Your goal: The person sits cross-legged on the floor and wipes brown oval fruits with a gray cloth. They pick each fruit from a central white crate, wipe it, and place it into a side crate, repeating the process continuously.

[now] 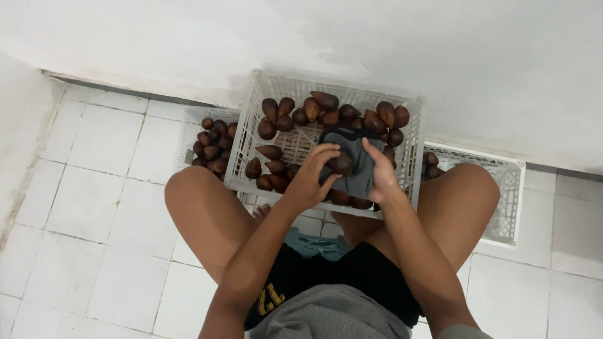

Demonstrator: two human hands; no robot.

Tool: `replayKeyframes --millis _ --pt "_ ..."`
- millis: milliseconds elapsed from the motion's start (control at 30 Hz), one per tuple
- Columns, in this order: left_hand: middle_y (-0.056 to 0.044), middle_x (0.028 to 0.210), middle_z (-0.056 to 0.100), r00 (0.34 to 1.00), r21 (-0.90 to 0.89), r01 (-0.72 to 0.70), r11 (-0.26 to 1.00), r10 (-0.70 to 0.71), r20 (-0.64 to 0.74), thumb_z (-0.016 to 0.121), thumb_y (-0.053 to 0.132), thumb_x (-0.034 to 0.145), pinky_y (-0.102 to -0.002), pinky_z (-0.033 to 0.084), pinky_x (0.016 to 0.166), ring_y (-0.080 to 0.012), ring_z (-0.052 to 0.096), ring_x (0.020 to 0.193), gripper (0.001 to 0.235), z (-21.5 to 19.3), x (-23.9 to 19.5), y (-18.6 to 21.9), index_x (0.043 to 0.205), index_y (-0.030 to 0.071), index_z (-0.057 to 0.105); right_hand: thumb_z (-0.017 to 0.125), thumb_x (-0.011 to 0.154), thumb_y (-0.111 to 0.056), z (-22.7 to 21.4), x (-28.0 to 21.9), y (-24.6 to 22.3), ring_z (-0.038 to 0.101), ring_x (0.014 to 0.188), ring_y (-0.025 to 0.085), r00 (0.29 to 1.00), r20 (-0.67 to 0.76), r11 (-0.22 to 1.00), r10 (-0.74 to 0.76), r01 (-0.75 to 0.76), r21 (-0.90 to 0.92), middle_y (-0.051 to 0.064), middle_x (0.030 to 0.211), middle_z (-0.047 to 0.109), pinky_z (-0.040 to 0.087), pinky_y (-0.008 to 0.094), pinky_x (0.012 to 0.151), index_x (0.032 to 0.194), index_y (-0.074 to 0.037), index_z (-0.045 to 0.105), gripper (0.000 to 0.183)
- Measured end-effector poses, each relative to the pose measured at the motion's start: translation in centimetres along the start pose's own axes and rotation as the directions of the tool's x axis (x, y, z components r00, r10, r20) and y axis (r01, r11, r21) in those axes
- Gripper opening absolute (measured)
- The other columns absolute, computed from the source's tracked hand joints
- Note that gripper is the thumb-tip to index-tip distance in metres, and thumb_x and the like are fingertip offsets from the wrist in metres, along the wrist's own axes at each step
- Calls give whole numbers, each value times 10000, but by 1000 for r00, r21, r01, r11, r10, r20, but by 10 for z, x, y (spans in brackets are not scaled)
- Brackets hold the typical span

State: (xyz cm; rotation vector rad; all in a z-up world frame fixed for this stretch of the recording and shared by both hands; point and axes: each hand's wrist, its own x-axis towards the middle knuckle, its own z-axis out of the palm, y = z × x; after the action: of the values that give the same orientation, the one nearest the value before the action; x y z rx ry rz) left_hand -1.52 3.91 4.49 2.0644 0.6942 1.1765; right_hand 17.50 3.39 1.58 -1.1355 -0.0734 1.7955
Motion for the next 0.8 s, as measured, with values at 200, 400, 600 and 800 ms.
replayKeyframes --millis 200,400,600,800 --pt "-181 1309 449 973 -192 203 960 -219 -68 741 -3 916 -562 578 960 -426 560 1216 517 5 -6 -2 1355 36 471 608 969 -596 -6 -12 7 488 1372 358 953 -38 942 -301 291 -165 200 1537 446 395 552 1154 1550 -80 338 823" --pt "-171 1382 413 941 -382 285 879 -332 -62 753 7 918 -561 541 1033 -412 462 1355 550 7 -11 -4 1377 58 453 590 974 -592 2 -27 1 505 1348 329 937 -76 937 -342 333 -110 161 1514 470 432 510 1128 1551 -91 334 807" --pt "-184 1430 479 870 -561 383 734 -491 -49 742 43 939 -523 509 1089 -333 469 1374 585 13 -23 -20 1446 37 451 571 972 -613 4 -18 8 492 1358 317 957 -42 956 -286 282 -81 140 1529 466 413 494 1143 1561 -130 345 795" --pt "-121 1425 476 884 -531 336 777 -456 -108 757 60 953 -475 482 1114 -280 446 1399 561 6 -18 -21 1449 90 498 656 930 -533 36 -32 11 599 1226 367 984 -59 978 -169 175 115 208 1408 584 496 515 1053 1457 -56 507 727"
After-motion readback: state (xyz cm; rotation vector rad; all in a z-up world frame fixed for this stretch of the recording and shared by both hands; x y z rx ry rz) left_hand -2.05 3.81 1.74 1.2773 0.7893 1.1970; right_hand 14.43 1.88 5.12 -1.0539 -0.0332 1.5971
